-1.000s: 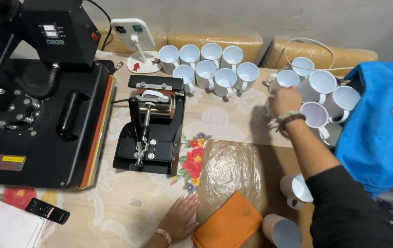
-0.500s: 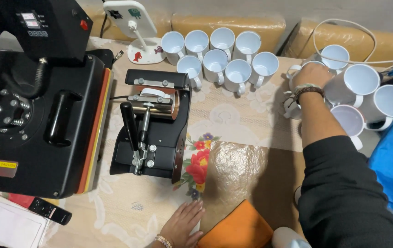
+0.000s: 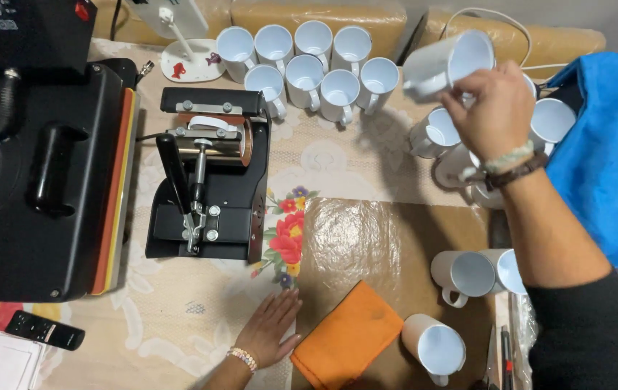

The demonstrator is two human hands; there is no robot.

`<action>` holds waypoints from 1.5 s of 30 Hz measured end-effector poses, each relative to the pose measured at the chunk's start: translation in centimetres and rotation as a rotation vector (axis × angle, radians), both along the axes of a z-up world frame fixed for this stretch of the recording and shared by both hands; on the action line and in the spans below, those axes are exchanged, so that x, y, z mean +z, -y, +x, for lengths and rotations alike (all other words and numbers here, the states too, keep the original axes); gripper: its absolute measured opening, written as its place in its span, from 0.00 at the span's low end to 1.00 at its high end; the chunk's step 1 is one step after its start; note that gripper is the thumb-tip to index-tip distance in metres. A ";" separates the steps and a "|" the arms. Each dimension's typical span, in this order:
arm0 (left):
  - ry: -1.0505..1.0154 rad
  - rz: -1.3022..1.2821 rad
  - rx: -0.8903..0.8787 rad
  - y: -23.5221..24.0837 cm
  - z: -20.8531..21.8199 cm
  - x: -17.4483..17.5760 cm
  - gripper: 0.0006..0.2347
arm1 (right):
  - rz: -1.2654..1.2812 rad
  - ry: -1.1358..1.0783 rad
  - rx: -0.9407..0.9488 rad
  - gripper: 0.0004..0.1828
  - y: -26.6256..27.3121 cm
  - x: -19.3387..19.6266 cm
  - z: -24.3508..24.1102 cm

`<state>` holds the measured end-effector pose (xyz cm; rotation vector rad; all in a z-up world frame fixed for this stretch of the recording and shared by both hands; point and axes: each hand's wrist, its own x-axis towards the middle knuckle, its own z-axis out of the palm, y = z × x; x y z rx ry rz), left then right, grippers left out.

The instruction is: Preparing ceramic mugs for printing by applying designs and using a mug heat press.

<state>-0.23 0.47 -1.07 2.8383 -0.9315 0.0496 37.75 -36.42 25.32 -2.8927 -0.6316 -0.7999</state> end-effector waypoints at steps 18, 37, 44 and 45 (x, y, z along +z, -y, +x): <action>-0.179 -0.114 -0.013 0.3 0.4 1.9 0.28 | -0.234 -0.278 -0.022 0.09 3.8 -17.0 -8.5; -0.273 -0.063 0.017 0.5 0.6 2.4 0.29 | 0.192 -0.677 0.232 0.26 -5.6 -6.6 -27.5; -0.222 -0.117 0.021 0.5 0.1 2.1 0.29 | 0.174 -1.056 0.203 0.26 -7.1 -11.0 -36.8; -0.194 -0.140 0.027 0.5 0.1 2.2 0.28 | 0.247 -1.115 0.130 0.27 -7.2 -11.7 -36.8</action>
